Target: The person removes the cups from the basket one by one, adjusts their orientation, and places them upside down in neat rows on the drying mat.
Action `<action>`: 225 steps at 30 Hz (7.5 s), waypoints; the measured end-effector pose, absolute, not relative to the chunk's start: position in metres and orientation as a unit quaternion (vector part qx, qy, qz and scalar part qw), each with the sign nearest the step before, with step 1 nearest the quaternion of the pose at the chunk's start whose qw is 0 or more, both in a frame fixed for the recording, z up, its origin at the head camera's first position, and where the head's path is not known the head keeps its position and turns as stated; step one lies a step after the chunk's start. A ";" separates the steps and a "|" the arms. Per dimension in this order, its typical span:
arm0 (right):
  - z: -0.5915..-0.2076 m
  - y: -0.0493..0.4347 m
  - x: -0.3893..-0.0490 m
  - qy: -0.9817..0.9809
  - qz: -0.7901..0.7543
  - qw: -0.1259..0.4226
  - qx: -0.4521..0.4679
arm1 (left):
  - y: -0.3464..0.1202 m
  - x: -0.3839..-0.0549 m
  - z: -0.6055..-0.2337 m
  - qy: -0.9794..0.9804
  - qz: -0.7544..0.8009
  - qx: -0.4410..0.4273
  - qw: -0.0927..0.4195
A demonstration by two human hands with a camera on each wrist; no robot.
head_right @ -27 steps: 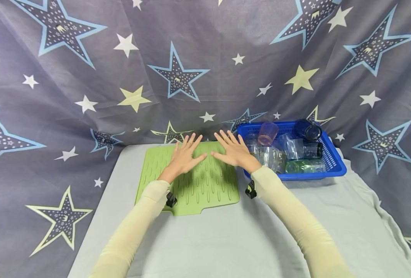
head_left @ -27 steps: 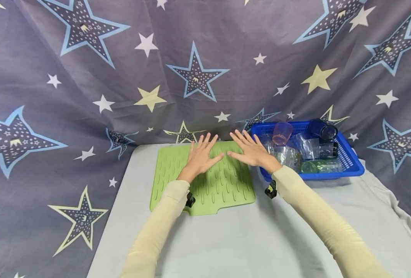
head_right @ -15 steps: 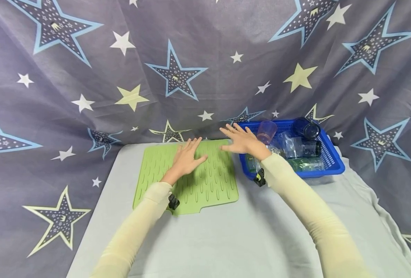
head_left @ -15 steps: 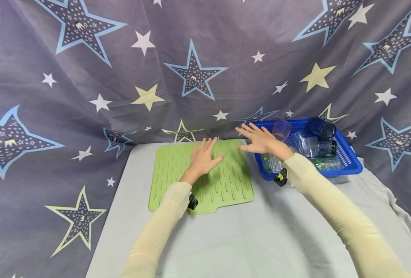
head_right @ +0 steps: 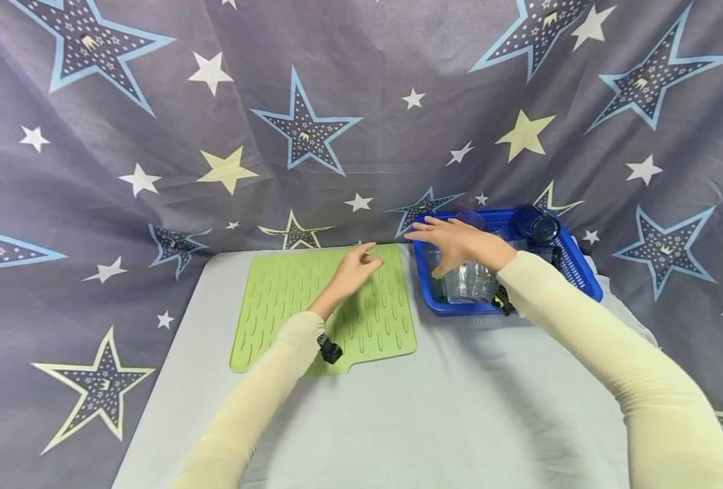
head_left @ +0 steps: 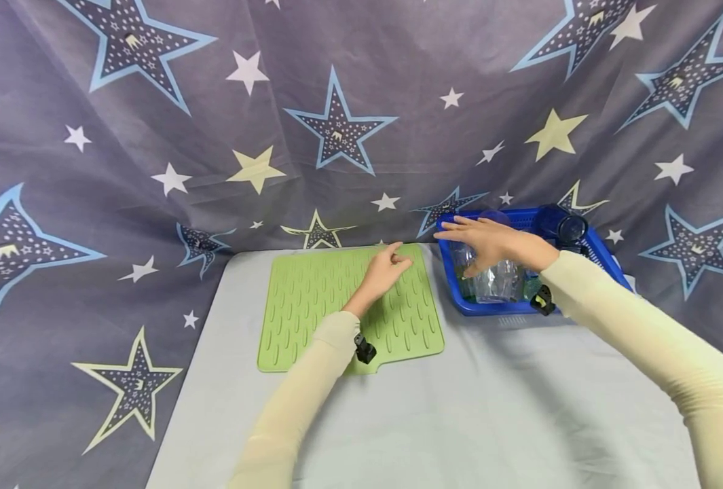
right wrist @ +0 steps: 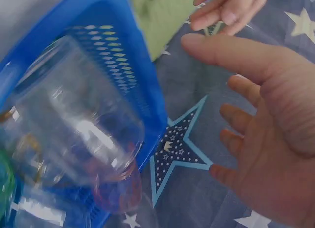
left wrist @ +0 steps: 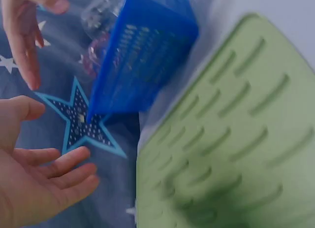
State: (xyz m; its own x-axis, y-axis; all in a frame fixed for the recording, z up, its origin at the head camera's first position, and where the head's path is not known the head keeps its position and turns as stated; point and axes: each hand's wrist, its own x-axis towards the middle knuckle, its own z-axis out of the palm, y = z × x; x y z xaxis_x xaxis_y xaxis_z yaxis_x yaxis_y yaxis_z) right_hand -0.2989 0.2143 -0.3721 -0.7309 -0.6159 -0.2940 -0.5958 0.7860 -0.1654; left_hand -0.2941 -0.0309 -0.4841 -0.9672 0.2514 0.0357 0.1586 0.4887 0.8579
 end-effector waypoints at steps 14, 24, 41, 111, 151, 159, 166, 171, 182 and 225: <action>-0.385 0.240 -0.273 0.908 0.047 0.161 -0.384 | 0.019 -0.297 -0.491 0.764 0.618 0.056 0.173; -0.399 0.256 -0.263 0.889 0.100 0.109 -0.433 | 0.043 -0.299 -0.500 0.725 0.660 0.011 0.199; -0.424 0.271 -0.261 0.836 0.204 0.002 -0.509 | 0.063 -0.302 -0.505 0.707 0.681 -0.054 0.184; -0.371 0.268 -0.311 0.944 -0.130 -0.065 -0.297 | 0.063 -0.305 -0.509 0.713 0.676 -0.072 0.175; -0.388 0.219 -0.309 0.859 -0.464 -0.096 -0.192 | 0.062 -0.306 -0.511 0.696 0.691 -0.065 0.182; -0.391 0.213 -0.308 0.861 -0.465 -0.092 -0.185 | 0.061 -0.305 -0.511 0.696 0.694 -0.061 0.174; -0.392 0.208 -0.307 0.858 -0.470 -0.091 -0.187 | 0.059 -0.300 -0.514 0.704 0.692 -0.043 0.152; -0.392 0.203 -0.306 0.853 -0.478 -0.093 -0.190 | 0.051 -0.297 -0.518 0.710 0.690 -0.020 0.140; -0.366 0.185 -0.281 0.849 -0.486 -0.071 -0.194 | 0.004 -0.308 -0.490 0.708 0.704 -0.065 0.003; -0.424 0.161 -0.289 0.834 -0.496 -0.047 -0.239 | 0.001 -0.297 -0.387 0.954 0.207 0.171 -0.133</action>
